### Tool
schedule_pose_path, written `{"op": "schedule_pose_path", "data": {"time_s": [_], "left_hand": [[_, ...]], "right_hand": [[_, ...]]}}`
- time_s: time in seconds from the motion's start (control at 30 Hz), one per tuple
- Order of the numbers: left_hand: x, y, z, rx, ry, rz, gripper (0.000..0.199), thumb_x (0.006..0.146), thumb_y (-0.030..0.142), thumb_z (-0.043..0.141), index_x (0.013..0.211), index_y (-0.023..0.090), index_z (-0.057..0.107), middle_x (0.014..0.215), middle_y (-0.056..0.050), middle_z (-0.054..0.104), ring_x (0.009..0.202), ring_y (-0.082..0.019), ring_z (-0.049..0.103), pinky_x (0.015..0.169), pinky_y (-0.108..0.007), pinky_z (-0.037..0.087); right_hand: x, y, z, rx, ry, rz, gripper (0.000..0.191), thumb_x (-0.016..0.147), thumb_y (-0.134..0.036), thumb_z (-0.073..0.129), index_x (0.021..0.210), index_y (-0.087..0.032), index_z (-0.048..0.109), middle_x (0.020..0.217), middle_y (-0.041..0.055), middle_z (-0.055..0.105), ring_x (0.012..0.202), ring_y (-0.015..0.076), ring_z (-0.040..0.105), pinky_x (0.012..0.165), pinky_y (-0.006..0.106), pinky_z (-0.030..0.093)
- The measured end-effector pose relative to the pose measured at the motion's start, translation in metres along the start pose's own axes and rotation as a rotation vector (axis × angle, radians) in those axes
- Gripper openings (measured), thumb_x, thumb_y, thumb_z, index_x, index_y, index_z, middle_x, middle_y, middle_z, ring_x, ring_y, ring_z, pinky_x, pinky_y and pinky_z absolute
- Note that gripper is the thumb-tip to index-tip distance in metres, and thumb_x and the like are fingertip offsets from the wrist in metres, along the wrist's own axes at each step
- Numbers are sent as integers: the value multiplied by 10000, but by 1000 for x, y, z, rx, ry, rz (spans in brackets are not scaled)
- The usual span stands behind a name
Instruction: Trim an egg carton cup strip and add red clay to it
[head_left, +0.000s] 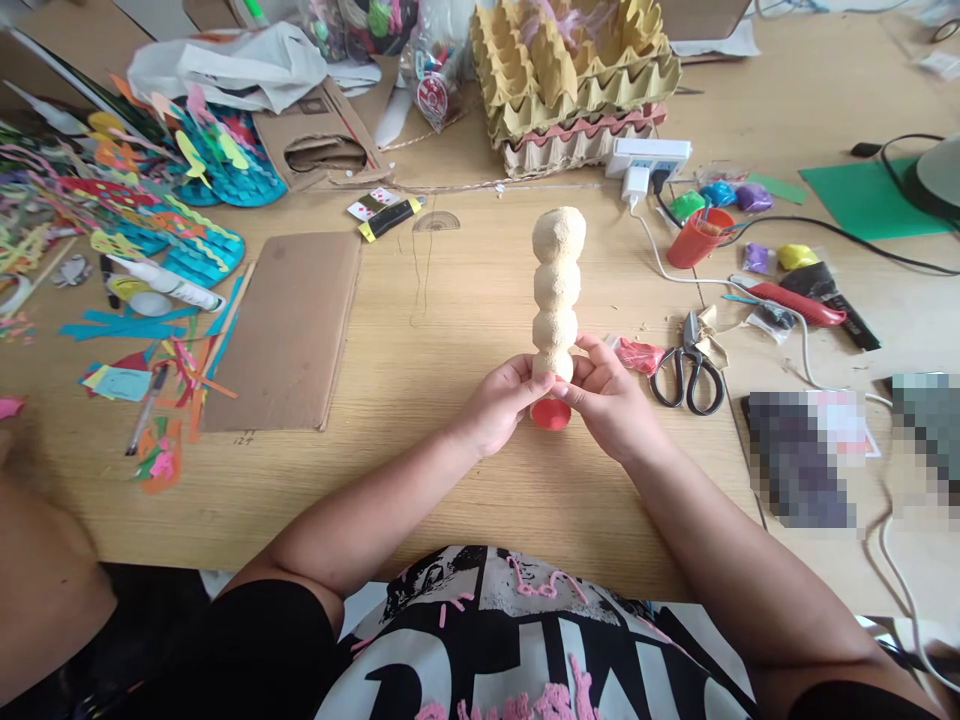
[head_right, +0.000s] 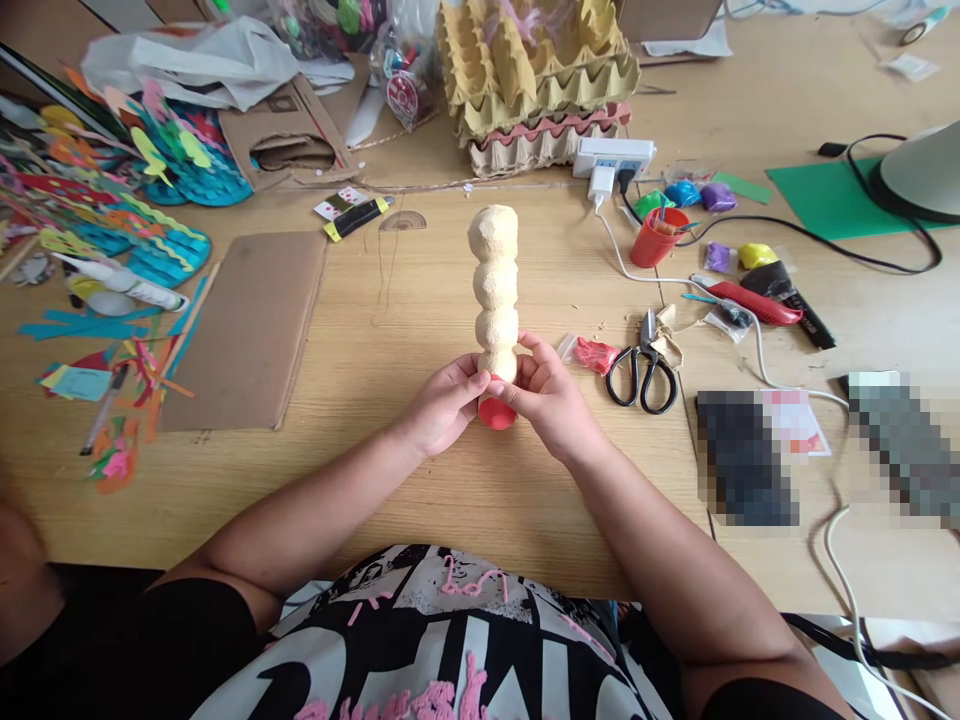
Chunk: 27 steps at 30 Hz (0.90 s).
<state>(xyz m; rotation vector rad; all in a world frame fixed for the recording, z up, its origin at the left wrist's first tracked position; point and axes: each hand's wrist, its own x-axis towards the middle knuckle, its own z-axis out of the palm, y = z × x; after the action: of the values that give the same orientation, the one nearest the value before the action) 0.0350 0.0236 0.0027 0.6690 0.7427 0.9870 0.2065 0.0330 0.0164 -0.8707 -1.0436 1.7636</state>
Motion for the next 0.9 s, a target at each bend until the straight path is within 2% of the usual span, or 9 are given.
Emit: {"op": "schedule_pose_path", "data": {"time_s": [0.13, 0.37, 0.57, 0.8, 0.9], "left_hand": [[1, 0, 0, -10, 7, -9, 503, 730, 549, 960, 918, 171, 685, 860, -18, 730, 742, -129, 660, 687, -279, 508], [1, 0, 1, 6, 28, 35, 551, 745, 610, 928, 1003, 170, 720, 902, -29, 759, 803, -130, 666, 721, -270, 491], [2, -4, -1, 36, 55, 84, 473, 763, 519, 941, 1001, 172, 727, 926, -33, 766, 855, -140, 674, 784, -283, 493], [1, -2, 1, 13, 12, 38, 500, 763, 558, 929, 1015, 173, 733, 920, -34, 748, 823, -141, 655, 734, -281, 479], [1, -2, 1, 20, 38, 50, 475, 774, 545, 926, 990, 169, 731, 892, -26, 732, 811, -132, 640, 735, -275, 467]], "right_hand": [[0, -3, -2, -11, -64, 21, 742, 740, -399, 988, 1346, -316, 569, 1046, 7, 776, 917, 201, 729, 768, 338, 604], [1, 0, 0, 25, -9, -6, 607, 804, -411, 942, 1287, -313, 588, 1037, 7, 803, 1000, 224, 758, 955, 419, 613], [0, -1, 1, 23, -16, -13, 550, 827, -472, 910, 1260, -324, 606, 1082, 19, 810, 1058, 239, 758, 1019, 456, 602], [2, 3, 2, 50, 10, -12, 579, 787, -416, 943, 1233, -344, 580, 1004, -17, 801, 1011, 224, 762, 1018, 449, 603], [2, 3, 2, 63, 7, -15, 556, 796, -418, 936, 1224, -340, 589, 1002, -18, 801, 1001, 214, 763, 1009, 434, 606]]}}
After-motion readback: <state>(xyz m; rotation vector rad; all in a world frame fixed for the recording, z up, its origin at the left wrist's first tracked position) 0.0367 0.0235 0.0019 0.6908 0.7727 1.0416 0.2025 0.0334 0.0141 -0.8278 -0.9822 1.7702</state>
